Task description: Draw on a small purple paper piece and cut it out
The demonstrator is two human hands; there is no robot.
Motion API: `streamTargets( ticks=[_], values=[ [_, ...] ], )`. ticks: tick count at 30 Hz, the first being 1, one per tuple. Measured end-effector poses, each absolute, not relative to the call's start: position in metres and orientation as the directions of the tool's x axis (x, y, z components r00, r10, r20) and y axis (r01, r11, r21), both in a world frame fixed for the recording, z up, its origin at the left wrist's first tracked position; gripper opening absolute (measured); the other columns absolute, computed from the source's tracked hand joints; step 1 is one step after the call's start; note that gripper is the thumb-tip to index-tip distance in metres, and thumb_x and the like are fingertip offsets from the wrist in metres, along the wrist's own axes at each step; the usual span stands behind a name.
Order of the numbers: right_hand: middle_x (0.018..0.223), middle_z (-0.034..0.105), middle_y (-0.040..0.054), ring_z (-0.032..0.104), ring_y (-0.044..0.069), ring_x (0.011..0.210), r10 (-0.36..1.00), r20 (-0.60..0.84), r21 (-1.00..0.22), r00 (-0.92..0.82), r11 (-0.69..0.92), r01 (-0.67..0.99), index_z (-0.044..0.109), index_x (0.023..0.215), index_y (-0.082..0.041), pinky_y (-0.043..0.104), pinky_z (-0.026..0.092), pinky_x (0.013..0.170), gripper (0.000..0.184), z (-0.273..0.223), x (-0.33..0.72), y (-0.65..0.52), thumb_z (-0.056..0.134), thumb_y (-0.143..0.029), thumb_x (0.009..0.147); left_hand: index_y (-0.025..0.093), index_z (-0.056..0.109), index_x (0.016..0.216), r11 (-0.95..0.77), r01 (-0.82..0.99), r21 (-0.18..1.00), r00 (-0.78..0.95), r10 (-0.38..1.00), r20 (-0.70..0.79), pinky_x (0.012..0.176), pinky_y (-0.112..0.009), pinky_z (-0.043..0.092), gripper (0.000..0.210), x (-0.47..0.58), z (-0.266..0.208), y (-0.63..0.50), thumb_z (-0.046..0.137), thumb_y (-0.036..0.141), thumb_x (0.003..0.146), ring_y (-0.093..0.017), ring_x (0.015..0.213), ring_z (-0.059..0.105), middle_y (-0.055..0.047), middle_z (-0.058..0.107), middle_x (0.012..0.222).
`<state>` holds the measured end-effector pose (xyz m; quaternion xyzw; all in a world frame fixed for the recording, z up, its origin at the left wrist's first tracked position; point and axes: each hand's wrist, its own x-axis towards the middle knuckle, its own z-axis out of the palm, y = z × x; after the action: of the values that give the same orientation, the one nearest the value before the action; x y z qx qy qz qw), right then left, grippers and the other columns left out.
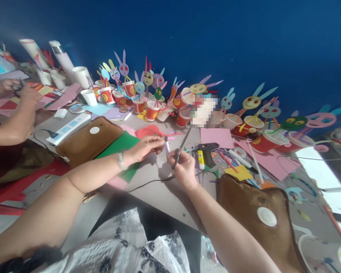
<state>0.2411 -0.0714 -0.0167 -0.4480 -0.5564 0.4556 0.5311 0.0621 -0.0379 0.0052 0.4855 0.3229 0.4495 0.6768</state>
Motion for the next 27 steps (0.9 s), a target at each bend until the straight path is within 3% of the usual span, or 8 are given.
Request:
streamTargets(
  ticks=[5, 9, 12, 17, 23, 27],
  values=[
    [0.056, 0.053, -0.0039, 0.04, 0.009, 0.049, 0.982, 0.182, -0.983, -0.05, 0.183, 0.007, 0.062, 0.066, -0.019, 0.024, 0.032, 0.046, 0.021, -0.021, 0.241, -0.07, 0.081, -0.028, 0.068, 0.01, 0.068, 0.088, 0.119, -0.253, 0.96, 0.433, 0.901, 0.003, 0.06, -0.024, 0.041, 0.052, 0.064, 0.003, -0.04, 0.069, 0.061, 0.078, -0.007, 0.061, 0.053, -0.002, 0.062, 0.075],
    [0.056, 0.053, -0.004, 0.039, 0.009, 0.048, 0.982, 0.172, -0.985, -0.073, 0.173, 0.008, 0.063, 0.067, -0.019, 0.024, 0.033, 0.045, 0.023, -0.022, 0.241, -0.07, 0.082, -0.032, 0.069, 0.011, 0.065, 0.076, 0.034, -0.174, 0.984, 0.46, 0.886, 0.051, 0.057, -0.022, 0.037, 0.045, 0.065, 0.0, -0.041, 0.083, 0.051, 0.066, -0.006, 0.059, 0.051, 0.001, 0.058, 0.065],
    [0.055, 0.052, -0.0046, 0.038, 0.008, 0.047, 0.983, 0.17, -0.985, -0.07, 0.172, 0.019, 0.062, 0.067, -0.019, 0.024, 0.032, 0.045, 0.024, -0.022, 0.241, -0.07, 0.082, -0.032, 0.068, 0.012, 0.063, 0.068, 0.004, -0.152, 0.988, 0.447, 0.892, 0.065, 0.057, -0.023, 0.035, 0.041, 0.064, 0.0, -0.04, 0.082, 0.047, 0.068, -0.006, 0.057, 0.048, 0.003, 0.054, 0.059],
    [0.056, 0.052, -0.0051, 0.038, 0.008, 0.047, 0.983, 0.174, -0.984, -0.059, 0.176, 0.021, 0.061, 0.067, -0.019, 0.024, 0.031, 0.045, 0.021, -0.02, 0.241, -0.069, 0.081, -0.028, 0.067, 0.011, 0.067, 0.076, 0.0, -0.245, 0.97, 0.366, 0.926, 0.092, 0.059, -0.023, 0.036, 0.036, 0.059, 0.002, -0.035, 0.082, 0.043, 0.07, -0.006, 0.058, 0.048, 0.004, 0.055, 0.06],
    [0.056, 0.053, -0.0043, 0.04, 0.009, 0.048, 0.978, 0.211, -0.976, -0.006, 0.211, 0.061, 0.06, 0.066, -0.02, 0.025, 0.035, 0.047, 0.018, -0.014, 0.238, -0.072, 0.077, -0.027, 0.068, 0.013, 0.06, 0.073, 0.007, -0.294, 0.956, 0.246, 0.967, 0.068, 0.056, -0.022, 0.035, 0.032, 0.057, 0.004, -0.031, 0.074, 0.042, 0.077, -0.005, 0.055, 0.047, 0.004, 0.053, 0.058],
    [0.061, 0.056, -0.0029, 0.045, 0.011, 0.053, 0.951, 0.31, -0.939, 0.001, 0.306, 0.16, 0.058, 0.067, -0.02, 0.025, 0.039, 0.052, 0.019, -0.017, 0.239, -0.071, 0.075, -0.028, 0.07, 0.012, 0.062, 0.082, 0.097, -0.174, 0.98, 0.405, 0.914, -0.018, 0.055, -0.021, 0.037, 0.038, 0.064, -0.001, -0.037, 0.084, 0.038, 0.066, -0.005, 0.056, 0.051, 0.003, 0.059, 0.067]
  ],
)
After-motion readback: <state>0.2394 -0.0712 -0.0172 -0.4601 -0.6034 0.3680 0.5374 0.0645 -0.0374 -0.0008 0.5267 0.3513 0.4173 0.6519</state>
